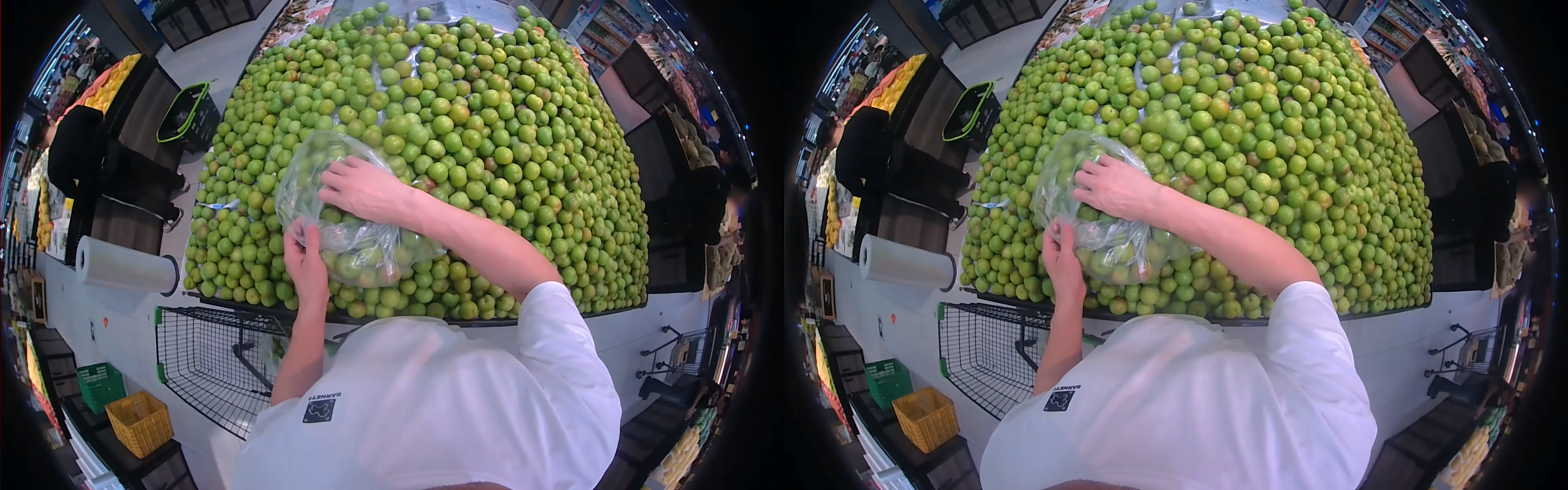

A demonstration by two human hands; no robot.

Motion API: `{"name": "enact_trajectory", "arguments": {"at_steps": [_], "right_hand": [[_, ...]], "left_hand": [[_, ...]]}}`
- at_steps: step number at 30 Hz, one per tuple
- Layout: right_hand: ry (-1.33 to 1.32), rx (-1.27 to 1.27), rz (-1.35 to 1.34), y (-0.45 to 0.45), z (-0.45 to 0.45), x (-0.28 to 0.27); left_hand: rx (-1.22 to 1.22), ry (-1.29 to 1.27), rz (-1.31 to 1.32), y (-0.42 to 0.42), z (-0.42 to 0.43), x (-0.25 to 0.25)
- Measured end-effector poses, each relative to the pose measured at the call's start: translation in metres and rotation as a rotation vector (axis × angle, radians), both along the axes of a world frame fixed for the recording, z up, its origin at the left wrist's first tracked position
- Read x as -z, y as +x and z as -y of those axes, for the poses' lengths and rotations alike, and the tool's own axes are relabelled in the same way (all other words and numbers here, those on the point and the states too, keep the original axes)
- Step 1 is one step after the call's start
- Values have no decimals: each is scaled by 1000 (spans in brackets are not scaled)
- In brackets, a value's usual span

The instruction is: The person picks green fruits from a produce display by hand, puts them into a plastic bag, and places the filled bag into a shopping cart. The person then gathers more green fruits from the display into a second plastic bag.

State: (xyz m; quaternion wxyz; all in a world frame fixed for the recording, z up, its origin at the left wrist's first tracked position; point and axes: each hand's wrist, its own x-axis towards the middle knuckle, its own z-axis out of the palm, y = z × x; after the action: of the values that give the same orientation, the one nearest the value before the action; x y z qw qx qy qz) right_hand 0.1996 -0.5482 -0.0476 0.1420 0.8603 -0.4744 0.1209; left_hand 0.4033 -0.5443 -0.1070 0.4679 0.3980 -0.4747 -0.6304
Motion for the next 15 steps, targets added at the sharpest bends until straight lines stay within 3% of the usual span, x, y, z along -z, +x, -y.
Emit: {"name": "enact_trajectory", "arguments": {"at_steps": [9,15], "right_hand": [[94,40,105,-7,7,13],[135,181,14,9,7,8]], "left_hand": [[-12,16,-65,-6,-2,-10],[-44,44,-76,-9,-6,-7]]}}
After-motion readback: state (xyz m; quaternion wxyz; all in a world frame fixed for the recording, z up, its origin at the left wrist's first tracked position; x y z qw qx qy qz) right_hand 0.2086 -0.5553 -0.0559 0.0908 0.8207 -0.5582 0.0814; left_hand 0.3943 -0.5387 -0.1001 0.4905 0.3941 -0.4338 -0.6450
